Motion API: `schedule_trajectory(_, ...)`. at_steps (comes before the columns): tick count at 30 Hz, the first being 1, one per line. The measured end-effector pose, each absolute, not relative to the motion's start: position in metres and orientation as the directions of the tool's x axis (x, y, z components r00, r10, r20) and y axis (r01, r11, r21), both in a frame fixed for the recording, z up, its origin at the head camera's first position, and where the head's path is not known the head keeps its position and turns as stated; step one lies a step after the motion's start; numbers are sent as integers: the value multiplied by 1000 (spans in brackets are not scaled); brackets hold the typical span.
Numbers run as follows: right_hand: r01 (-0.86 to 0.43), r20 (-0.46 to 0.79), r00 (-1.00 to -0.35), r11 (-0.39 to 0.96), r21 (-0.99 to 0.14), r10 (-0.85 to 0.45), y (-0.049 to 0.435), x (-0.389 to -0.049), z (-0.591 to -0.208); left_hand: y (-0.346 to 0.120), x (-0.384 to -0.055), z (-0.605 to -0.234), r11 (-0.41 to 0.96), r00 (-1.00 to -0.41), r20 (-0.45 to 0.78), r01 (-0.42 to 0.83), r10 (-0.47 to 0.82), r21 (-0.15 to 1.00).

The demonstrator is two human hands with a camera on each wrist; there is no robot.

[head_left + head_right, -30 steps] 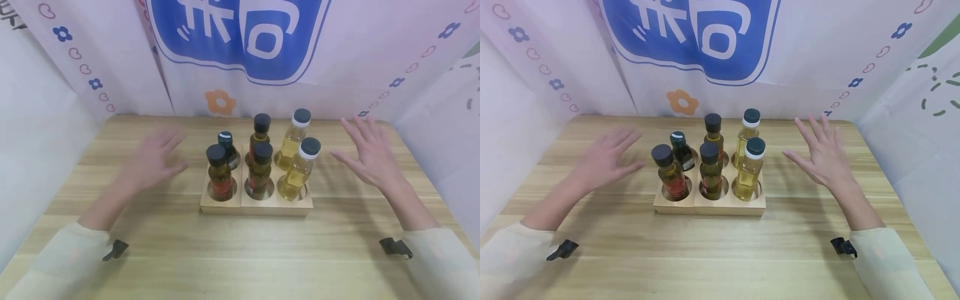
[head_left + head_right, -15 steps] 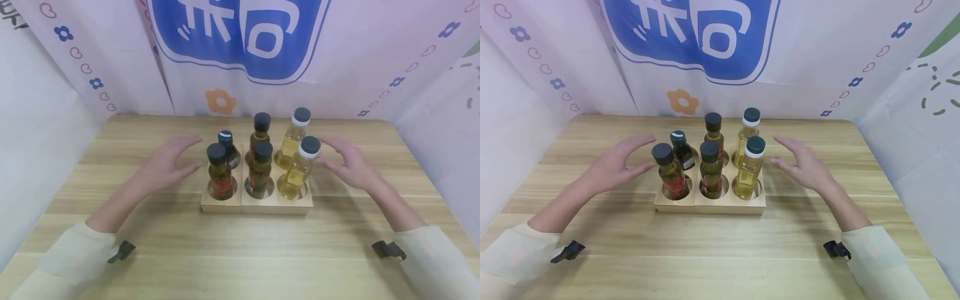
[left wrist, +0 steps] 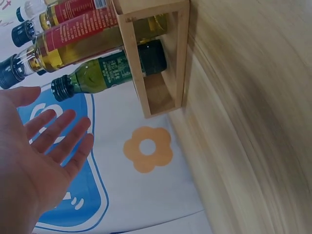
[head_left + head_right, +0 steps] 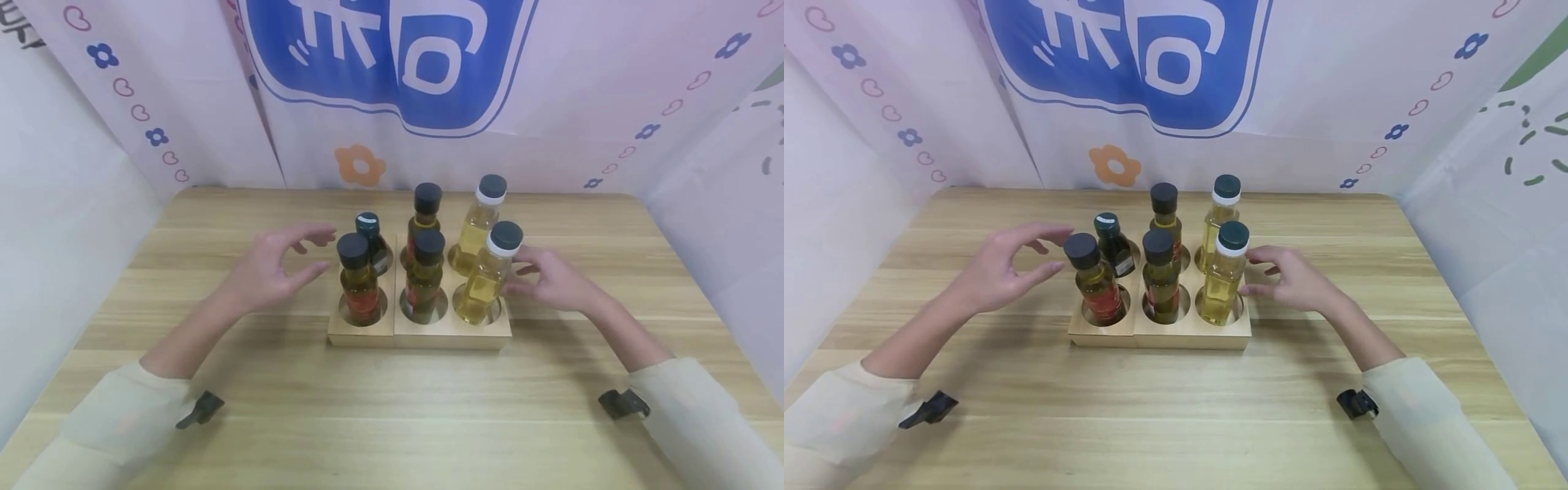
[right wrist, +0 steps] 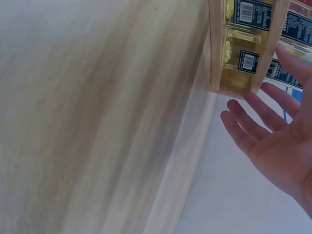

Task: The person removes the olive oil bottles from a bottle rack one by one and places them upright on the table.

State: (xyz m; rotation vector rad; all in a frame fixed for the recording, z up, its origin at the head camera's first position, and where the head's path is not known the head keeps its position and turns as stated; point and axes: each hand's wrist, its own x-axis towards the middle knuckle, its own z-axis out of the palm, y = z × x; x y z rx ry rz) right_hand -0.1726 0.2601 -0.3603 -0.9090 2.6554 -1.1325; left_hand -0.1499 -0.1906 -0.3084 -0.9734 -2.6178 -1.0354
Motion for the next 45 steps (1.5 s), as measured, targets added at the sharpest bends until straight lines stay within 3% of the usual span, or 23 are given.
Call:
schedule_trajectory(7, -482, 83, -800, 555, -678, -594, 262, -177, -362, -186, -151, -310, 428, -719, 436, 682, 541, 593)
schedule_trajectory(13, -457, 43, -805, 573, -681, -591, 263, -180, -363, -180, -151, -310, 346, -707, 437, 675, 556, 651)
schedule_trajectory(25, -390, -7, -832, 594, -703, -554, 261, -179, -360, -166, -149, -304, 136, -767, 383, 514, 514, 847)
schedule_trajectory(45, -346, -56, -833, 597, -724, -550, 258, -179, -355, -159, -152, -306, -53, -796, 345, 369, 498, 928)
